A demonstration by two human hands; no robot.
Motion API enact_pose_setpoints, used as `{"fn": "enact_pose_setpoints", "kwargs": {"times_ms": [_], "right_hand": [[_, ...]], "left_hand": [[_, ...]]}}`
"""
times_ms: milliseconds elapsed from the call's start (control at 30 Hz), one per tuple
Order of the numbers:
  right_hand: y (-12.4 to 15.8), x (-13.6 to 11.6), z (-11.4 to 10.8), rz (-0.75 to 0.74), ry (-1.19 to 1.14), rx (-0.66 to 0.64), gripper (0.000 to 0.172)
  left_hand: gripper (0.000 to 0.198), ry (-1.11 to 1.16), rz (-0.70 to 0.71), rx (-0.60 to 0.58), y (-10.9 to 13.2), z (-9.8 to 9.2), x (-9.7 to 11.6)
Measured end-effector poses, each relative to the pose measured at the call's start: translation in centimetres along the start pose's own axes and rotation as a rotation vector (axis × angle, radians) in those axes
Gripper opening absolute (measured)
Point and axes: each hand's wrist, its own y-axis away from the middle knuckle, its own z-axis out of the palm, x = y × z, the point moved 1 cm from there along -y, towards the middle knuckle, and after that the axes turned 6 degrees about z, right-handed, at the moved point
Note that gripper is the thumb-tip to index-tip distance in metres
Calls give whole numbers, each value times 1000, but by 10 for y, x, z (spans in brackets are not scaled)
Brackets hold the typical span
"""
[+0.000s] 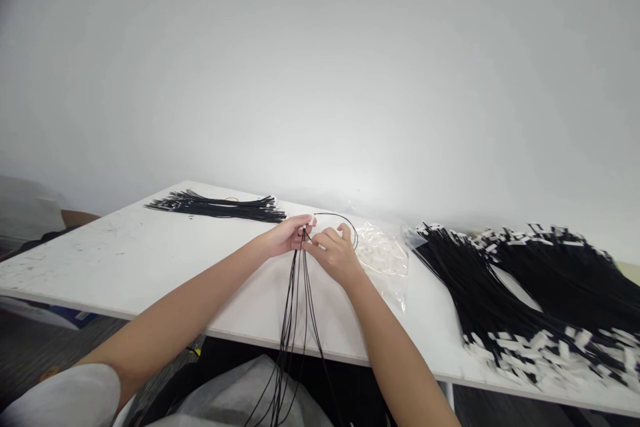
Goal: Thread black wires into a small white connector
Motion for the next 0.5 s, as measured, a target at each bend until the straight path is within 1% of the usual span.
{"fn": "enact_pose_setpoints", "kwargs": {"times_ms": [100, 267, 400, 500], "right_hand": [[2, 2, 2, -7, 11, 8, 24], [2, 4, 1, 24, 3, 6, 23], [-3, 2, -5, 107, -62, -45, 14], [-6, 2, -9, 219, -200, -89, 13]], "left_hand": [[24, 13, 0, -25, 0, 0, 0], [23, 29, -23, -23, 0, 0, 1], [22, 45, -38, -41, -1, -1, 1], [22, 47, -46, -35, -1, -2, 0]]}}
